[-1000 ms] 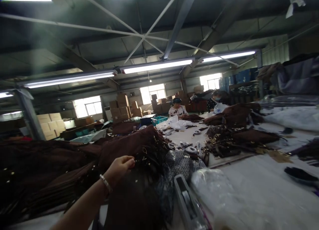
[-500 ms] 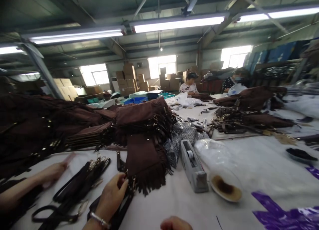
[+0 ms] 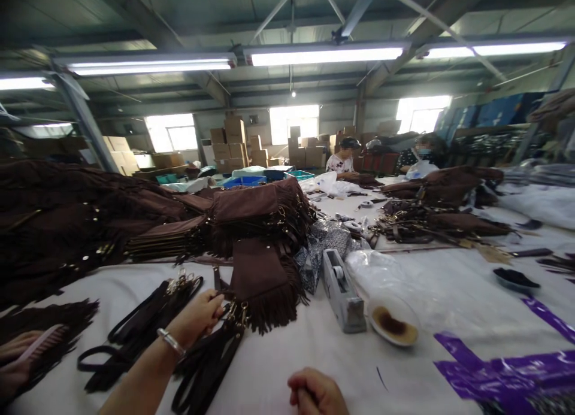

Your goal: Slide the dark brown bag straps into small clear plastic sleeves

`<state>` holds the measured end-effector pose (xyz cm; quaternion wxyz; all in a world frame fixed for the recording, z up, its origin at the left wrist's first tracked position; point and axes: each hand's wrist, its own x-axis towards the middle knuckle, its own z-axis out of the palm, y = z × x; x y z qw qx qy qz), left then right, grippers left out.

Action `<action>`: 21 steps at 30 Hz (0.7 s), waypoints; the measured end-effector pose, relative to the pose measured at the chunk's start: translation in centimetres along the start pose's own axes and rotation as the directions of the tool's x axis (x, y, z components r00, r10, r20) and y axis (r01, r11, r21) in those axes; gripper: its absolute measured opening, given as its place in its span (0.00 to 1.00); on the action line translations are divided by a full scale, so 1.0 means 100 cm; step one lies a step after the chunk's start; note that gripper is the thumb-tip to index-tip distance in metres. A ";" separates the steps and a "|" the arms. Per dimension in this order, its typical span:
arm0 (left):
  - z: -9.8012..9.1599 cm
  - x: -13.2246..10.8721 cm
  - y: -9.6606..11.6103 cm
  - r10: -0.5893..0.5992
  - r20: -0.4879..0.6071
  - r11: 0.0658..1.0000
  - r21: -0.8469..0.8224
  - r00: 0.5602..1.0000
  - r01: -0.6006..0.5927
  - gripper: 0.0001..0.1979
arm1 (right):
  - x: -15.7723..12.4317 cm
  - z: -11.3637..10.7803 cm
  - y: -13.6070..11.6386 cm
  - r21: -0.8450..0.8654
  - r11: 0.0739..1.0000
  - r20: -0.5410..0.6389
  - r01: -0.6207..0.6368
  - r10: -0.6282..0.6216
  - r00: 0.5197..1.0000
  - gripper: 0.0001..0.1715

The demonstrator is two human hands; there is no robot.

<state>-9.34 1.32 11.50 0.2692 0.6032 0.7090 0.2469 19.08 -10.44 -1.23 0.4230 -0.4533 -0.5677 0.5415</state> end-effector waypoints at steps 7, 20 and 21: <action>0.020 -0.007 -0.011 -0.040 0.088 0.997 -0.066 0.995 0.046 0.13 | 0.016 0.013 -0.002 -0.005 0.988 -0.017 -0.157 0.157 0.988 0.17; 0.059 -0.012 0.015 0.044 0.003 0.990 -0.132 0.999 -0.043 0.11 | 0.022 0.015 -0.009 -0.071 0.995 0.039 -0.076 0.079 0.996 0.14; 0.056 -0.014 0.018 0.034 0.016 0.984 -0.174 0.999 -0.031 0.11 | 0.022 0.014 -0.010 -0.054 0.996 0.037 -0.076 0.078 0.996 0.14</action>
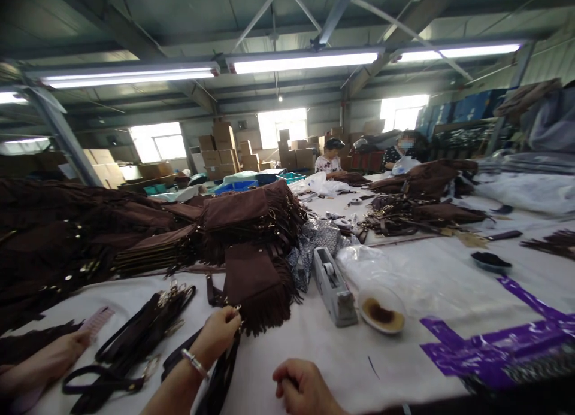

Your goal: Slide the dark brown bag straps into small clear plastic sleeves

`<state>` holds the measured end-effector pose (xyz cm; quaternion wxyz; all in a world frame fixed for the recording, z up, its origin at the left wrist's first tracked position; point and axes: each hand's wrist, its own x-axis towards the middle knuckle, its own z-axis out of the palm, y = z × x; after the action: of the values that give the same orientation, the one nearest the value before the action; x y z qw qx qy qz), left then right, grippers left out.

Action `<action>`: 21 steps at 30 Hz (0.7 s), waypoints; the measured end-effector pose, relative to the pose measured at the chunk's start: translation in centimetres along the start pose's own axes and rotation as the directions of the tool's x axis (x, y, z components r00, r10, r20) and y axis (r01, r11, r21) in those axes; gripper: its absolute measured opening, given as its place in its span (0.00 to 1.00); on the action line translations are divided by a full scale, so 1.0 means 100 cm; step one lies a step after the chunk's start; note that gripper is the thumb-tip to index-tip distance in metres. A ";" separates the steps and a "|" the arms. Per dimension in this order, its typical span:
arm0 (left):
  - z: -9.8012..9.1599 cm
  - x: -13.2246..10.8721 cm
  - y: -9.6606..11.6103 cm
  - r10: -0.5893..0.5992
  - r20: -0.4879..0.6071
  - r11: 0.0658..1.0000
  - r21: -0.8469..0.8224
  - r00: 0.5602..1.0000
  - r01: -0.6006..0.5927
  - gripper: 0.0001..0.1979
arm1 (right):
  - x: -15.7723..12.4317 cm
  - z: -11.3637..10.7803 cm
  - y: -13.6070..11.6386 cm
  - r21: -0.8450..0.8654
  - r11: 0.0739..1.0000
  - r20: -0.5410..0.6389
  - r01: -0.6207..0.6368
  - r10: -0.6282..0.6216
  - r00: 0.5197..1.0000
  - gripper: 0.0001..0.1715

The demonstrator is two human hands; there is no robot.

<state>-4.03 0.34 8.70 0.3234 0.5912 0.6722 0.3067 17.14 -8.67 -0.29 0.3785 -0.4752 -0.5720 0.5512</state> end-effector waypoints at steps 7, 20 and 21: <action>0.022 -0.022 0.028 -0.257 0.207 0.655 -0.681 0.944 0.328 0.05 | 0.005 0.004 -0.031 0.288 0.948 -0.014 -0.133 0.143 0.990 0.22; 0.053 -0.045 0.002 -0.226 0.085 0.706 -0.672 0.970 0.223 0.17 | -0.007 -0.019 -0.048 0.474 0.820 0.084 -0.321 0.320 0.944 0.12; 0.050 -0.046 -0.001 -0.249 0.093 0.705 -0.665 0.964 0.246 0.16 | -0.012 -0.026 -0.046 0.515 0.800 0.068 -0.306 0.318 0.946 0.13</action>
<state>0.32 -4.07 5.96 0.5510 0.3387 0.5904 0.4828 19.39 -8.80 4.69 0.4029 -0.4491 -0.3116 0.7341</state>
